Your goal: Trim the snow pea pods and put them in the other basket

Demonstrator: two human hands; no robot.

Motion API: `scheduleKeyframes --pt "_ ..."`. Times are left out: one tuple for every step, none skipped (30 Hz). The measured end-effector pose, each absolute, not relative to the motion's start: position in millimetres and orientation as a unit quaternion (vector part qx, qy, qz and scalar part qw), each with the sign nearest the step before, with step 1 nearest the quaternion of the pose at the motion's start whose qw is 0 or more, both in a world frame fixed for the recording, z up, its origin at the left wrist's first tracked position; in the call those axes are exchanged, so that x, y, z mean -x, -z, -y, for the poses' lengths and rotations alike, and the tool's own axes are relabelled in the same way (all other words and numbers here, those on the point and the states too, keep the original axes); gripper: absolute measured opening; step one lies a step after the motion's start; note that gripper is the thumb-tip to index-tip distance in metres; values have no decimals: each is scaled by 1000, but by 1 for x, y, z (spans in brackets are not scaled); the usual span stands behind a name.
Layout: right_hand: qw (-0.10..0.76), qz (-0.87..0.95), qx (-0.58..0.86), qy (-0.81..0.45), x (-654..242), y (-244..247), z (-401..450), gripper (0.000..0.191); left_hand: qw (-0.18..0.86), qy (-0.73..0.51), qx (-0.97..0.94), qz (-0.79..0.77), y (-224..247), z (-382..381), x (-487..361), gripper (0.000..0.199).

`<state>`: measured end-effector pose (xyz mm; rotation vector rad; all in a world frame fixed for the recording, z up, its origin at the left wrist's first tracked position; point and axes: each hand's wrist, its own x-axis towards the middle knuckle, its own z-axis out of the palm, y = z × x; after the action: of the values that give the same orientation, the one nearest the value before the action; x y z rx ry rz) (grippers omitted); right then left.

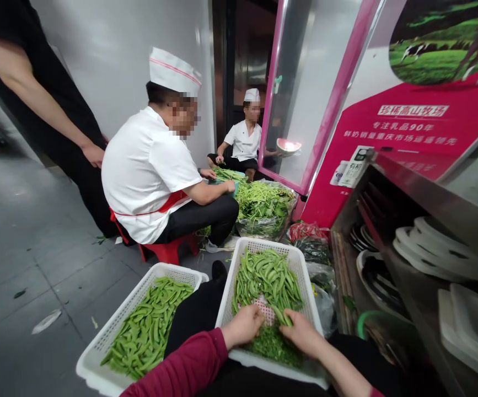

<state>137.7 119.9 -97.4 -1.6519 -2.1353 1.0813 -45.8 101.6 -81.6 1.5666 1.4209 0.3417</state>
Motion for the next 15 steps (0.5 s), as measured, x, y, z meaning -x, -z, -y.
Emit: scheduleKeyframes --pt "139 732 533 -400 -139 95 -109 15 535 -146 -608 -568 81 -102 44 24" --pt "152 734 511 -420 -140 94 -100 15 581 -149 -583 -548 79 -102 42 25" --pt "161 737 496 -430 -140 92 -92 14 612 -151 -569 -528 77 -102 41 26" --pt "166 739 488 -434 -140 91 -87 14 632 -153 -563 -510 75 -100 41 27" --pt "166 740 486 -434 -140 90 -84 14 645 -153 -559 -499 73 -98 41 27" --pt "164 743 487 -430 -141 89 -82 15 654 -151 -556 -491 71 -96 42 27" --pt "161 746 486 -425 -141 87 -81 16 662 -148 -554 -484 69 -94 43 27" --pt "157 752 482 -422 -141 86 -81 17 669 -146 -551 -477 67 -93 44 26" --pt "152 758 475 -421 -141 84 -82 19 677 -145 -546 -472 66 -91 45 26" --pt "148 764 466 -420 -141 82 -82 19 686 -147 -537 -469 65 -90 46 26" --pt "145 771 457 -419 -141 80 -83 18 695 -153 -523 -469 64 -89 47 25" --pt "144 776 450 -417 -140 78 -83 17 706 -162 -504 -471 63 -89 48 24" --pt "144 781 447 -413 -139 77 -82 16 716 -177 -481 -474 62 -88 48 23" --pt "147 784 445 -407 -139 76 -82 16 724 -193 -459 -477 61 -88 48 23" --pt "151 787 446 -399 -138 75 -82 16 731 -211 -439 -478 59 -88 48 22"
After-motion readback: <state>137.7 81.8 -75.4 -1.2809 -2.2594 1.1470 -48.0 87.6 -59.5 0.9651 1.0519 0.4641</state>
